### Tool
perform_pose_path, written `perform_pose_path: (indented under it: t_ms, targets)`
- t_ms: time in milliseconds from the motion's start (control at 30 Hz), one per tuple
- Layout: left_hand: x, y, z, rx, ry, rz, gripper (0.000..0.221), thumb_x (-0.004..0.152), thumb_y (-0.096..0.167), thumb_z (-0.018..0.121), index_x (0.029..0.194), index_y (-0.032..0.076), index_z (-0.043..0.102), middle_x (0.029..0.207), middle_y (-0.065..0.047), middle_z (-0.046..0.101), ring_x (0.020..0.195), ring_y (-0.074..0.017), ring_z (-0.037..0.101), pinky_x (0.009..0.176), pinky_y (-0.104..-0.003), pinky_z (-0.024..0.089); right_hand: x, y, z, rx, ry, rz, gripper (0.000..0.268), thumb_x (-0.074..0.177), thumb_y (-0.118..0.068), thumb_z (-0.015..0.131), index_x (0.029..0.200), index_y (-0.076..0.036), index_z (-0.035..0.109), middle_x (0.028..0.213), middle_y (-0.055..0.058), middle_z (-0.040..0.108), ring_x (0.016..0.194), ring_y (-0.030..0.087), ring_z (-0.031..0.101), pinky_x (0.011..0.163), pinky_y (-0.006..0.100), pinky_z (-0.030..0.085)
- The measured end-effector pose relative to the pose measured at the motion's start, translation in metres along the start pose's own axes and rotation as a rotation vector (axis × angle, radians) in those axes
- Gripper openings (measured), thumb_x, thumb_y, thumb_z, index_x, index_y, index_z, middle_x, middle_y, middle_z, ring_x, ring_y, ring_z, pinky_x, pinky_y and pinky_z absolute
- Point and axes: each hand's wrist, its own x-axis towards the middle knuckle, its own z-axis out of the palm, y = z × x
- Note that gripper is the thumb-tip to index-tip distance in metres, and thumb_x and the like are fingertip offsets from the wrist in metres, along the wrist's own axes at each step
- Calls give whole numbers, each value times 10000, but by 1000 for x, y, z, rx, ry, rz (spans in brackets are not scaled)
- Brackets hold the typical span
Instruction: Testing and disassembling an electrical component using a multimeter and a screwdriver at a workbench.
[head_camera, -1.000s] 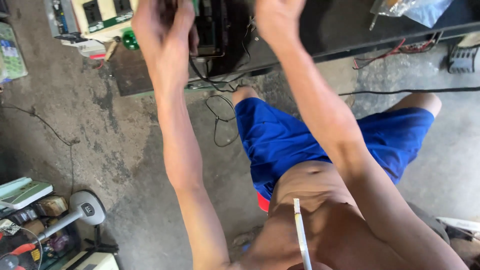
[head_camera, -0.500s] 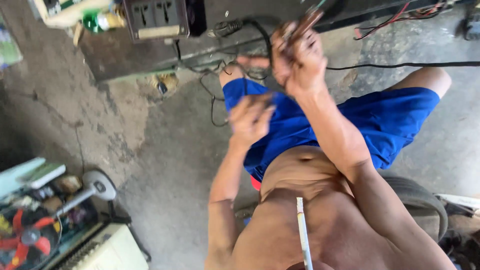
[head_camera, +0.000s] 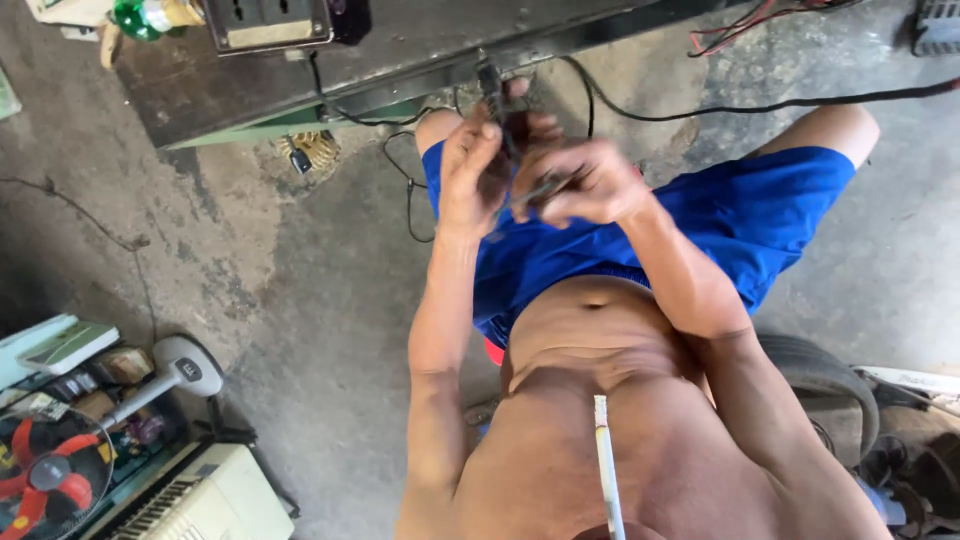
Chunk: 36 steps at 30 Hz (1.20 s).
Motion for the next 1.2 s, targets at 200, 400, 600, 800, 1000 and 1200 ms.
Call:
perform_pose_path:
  t_ms: [200,400,600,800,1000,1200]
  targets:
    - [-4,12,24,338,139,6,442,1073,232,668,1421,-8,536,1045,-164,726,853,-284,735,818,-360,607,-36,34,-14,-52,-20,104,438,913,-275,722,1072,127,652,1002,241,676,797,270,683,737,330,595]
    - [-27,4,27,541,64,126,501,1128,256,586,1536,0,446,1070,-235,662,746,-208,504,715,-298,435,-31,18,-15,-95,286,-316,204,970,-184,702,944,1,620,1011,156,632,868,326,674,893,508,515]
    - [-34,1,75,815,205,201,451,1060,306,651,1340,-21,515,1010,-150,673,794,-232,703,778,-332,627,-15,15,-2,-71,369,-354,258,951,-208,731,926,31,638,997,181,646,937,307,637,866,433,527]
    - [-43,-12,77,978,378,229,386,940,244,795,1204,70,573,971,-39,646,762,-78,580,695,-213,525,-19,22,-2,83,469,-362,248,916,-259,817,946,-35,714,1072,95,694,1109,298,650,994,469,545]
    - [-42,-16,79,1077,352,278,368,943,276,795,1178,92,579,929,-11,604,623,-53,382,569,-204,403,-20,24,0,61,459,-319,262,924,-286,800,943,-45,701,1070,116,644,1113,295,599,1023,475,496]
    - [-48,-32,56,994,363,375,384,936,139,805,1219,36,566,1109,-128,646,993,-202,694,856,-299,631,-25,36,7,99,511,-326,312,918,-219,814,1158,-46,717,1136,150,653,1144,279,606,1048,436,486]
